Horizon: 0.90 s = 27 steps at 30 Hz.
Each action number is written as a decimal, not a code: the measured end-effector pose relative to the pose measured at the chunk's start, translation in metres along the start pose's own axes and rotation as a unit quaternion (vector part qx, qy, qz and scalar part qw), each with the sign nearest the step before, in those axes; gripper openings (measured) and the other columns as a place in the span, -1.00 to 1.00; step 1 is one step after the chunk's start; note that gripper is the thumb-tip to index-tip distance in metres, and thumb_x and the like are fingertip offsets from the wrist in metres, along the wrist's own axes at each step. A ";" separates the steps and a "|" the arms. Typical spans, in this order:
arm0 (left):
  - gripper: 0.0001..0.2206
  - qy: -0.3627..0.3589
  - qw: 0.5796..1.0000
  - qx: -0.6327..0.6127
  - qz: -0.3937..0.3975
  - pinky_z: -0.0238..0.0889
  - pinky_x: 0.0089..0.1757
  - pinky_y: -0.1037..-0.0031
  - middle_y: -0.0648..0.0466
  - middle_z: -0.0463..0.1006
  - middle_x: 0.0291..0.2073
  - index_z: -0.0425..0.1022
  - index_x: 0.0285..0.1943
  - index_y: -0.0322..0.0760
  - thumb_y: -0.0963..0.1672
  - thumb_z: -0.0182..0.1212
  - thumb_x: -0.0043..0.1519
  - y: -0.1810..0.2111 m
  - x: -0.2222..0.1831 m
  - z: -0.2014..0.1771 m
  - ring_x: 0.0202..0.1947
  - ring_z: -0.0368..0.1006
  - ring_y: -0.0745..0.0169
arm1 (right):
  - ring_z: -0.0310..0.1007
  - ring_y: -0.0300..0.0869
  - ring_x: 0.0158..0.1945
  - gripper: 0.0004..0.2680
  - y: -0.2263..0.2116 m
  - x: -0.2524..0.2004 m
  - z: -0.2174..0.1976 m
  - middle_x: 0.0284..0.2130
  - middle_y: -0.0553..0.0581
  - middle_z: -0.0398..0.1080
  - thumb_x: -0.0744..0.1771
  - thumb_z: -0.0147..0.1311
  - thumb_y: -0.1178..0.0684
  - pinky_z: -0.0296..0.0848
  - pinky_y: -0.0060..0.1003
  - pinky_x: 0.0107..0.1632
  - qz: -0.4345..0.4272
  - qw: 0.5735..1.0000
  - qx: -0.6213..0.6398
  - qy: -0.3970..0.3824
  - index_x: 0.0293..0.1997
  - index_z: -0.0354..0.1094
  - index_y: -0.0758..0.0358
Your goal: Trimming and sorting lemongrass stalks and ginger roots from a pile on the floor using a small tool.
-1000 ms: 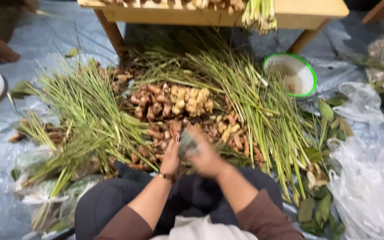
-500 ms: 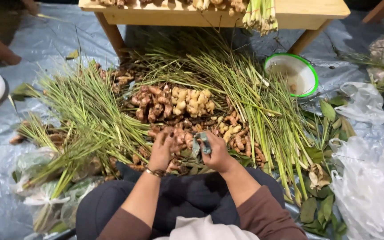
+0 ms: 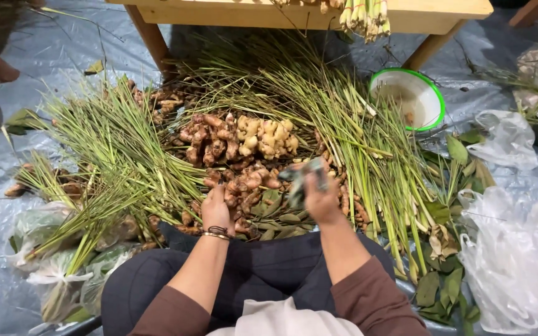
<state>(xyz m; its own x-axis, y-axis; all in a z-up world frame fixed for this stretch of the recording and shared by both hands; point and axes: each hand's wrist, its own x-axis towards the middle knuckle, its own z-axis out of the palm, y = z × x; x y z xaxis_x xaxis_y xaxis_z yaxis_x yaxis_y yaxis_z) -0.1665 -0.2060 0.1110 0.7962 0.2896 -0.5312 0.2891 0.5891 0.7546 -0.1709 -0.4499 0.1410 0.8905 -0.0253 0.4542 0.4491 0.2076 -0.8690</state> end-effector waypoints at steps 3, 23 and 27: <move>-0.67 -0.040 0.999 0.001 -0.005 0.34 -0.47 0.37 0.01 0.35 -0.73 0.31 -0.52 -0.24 -0.07 0.22 0.29 0.011 -0.042 0.021 -0.66 0.40 0.16 | 0.52 0.17 -0.02 -0.72 -0.020 -0.010 0.063 0.01 0.20 0.37 0.44 -0.10 -0.11 0.53 0.13 -0.04 -0.019 0.962 -0.264 -0.061 0.19 0.42 0.16; -0.75 -0.303 0.904 0.249 0.173 0.41 -0.42 0.44 -0.02 0.57 -0.48 0.47 0.04 -0.32 -0.05 0.06 0.41 -0.045 -0.056 0.000 -0.50 0.46 0.32 | 0.48 -0.16 -0.43 -0.82 -0.046 0.044 0.036 -0.46 0.27 0.51 0.38 0.14 0.02 0.49 -0.20 -0.32 0.179 0.897 -0.046 0.402 -0.26 0.44 0.36; -0.66 -0.256 0.888 0.291 0.247 0.46 -0.04 0.23 -0.18 0.67 -0.09 0.49 0.17 -0.36 -0.02 0.03 0.43 -0.053 -0.031 -0.010 -0.05 0.57 0.12 | 0.18 -0.09 0.37 -0.67 -0.019 0.018 0.045 0.35 0.22 0.18 0.46 -0.12 0.01 0.23 -0.03 0.38 -0.061 0.997 -0.043 0.032 0.43 0.08 0.20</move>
<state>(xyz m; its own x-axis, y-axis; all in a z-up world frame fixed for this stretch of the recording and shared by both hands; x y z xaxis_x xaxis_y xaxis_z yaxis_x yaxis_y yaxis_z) -0.2118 -0.2383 0.0833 0.9965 -0.0649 0.0524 -0.0555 -0.0472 0.9973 -0.1661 -0.4105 0.1745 0.8304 -0.1078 0.5467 0.5566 0.1153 -0.8227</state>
